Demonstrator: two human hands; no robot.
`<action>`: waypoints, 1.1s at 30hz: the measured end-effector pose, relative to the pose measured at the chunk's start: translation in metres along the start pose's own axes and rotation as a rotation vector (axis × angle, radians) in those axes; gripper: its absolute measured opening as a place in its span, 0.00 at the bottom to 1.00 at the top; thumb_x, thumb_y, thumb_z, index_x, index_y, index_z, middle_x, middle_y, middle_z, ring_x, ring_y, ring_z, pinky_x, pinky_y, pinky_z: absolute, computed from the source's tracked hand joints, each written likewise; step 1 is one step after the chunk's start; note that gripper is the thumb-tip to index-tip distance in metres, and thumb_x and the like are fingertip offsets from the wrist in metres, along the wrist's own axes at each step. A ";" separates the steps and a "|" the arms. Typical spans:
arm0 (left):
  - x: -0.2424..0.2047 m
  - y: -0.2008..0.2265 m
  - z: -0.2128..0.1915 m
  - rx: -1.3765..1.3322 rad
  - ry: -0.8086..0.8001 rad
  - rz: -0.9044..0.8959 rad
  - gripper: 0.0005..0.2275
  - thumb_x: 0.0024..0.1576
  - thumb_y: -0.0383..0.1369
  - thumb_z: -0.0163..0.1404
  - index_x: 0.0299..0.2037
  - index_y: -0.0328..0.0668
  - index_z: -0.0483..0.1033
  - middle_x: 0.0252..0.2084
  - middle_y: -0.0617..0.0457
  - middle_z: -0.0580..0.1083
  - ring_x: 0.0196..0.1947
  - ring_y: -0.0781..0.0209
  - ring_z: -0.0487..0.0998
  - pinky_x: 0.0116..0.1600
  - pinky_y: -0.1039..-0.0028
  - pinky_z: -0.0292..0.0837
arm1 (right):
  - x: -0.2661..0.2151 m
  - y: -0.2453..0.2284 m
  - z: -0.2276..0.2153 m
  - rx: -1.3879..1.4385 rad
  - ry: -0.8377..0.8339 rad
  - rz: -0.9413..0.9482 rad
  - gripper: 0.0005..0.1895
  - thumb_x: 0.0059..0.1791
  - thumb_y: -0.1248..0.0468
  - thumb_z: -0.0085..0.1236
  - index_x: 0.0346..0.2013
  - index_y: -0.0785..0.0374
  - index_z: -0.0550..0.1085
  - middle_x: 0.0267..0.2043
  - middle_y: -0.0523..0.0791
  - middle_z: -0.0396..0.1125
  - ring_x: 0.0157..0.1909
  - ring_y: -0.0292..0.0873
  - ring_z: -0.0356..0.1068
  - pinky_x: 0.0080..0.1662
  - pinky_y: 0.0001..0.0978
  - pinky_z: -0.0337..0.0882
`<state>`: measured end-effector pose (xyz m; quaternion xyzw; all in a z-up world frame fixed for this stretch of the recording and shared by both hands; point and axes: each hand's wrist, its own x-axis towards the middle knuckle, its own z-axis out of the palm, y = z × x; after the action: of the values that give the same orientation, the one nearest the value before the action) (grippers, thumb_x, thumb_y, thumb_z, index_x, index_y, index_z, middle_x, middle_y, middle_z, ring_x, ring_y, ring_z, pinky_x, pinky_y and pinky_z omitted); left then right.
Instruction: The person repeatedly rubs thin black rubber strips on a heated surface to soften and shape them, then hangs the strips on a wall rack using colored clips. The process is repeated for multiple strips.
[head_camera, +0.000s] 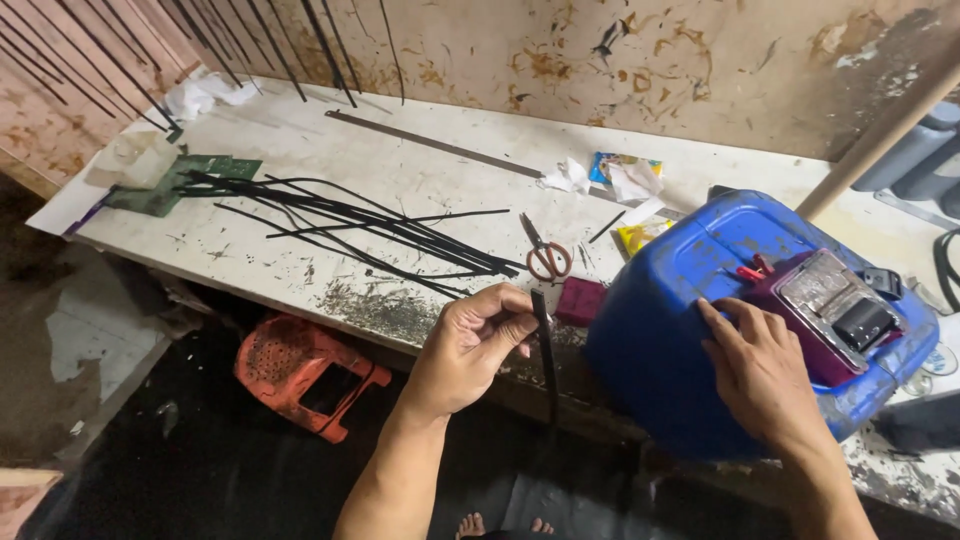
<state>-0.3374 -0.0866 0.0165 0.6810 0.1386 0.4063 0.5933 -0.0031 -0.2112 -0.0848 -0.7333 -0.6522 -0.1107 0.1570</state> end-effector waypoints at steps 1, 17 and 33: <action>-0.001 0.001 -0.003 -0.007 0.003 -0.009 0.02 0.64 0.24 0.51 0.42 0.39 0.77 0.40 0.53 0.75 0.32 0.66 0.74 0.39 0.79 0.77 | 0.000 0.000 -0.001 0.014 -0.023 0.018 0.27 0.52 0.57 0.50 0.67 0.48 0.68 0.64 0.45 0.65 0.58 0.57 0.65 0.54 0.52 0.68; -0.025 0.000 -0.063 -0.296 0.084 0.019 0.04 0.64 0.21 0.51 0.43 0.37 0.78 0.40 0.52 0.75 0.37 0.64 0.74 0.40 0.76 0.75 | -0.009 0.002 0.010 -0.226 0.043 0.087 0.38 0.45 0.49 0.58 0.72 0.39 0.68 0.73 0.32 0.66 0.59 0.52 0.72 0.53 0.44 0.74; -0.064 0.036 -0.129 -0.180 0.302 0.034 0.01 0.60 0.23 0.55 0.38 0.34 0.76 0.33 0.50 0.74 0.27 0.61 0.77 0.36 0.76 0.79 | 0.003 -0.132 0.057 0.205 0.614 -0.028 0.11 0.64 0.73 0.72 0.40 0.66 0.79 0.42 0.48 0.77 0.39 0.52 0.70 0.45 0.41 0.68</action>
<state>-0.4806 -0.0488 0.0202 0.5585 0.1775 0.5247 0.6174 -0.1363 -0.1739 -0.1252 -0.6371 -0.5920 -0.2628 0.4178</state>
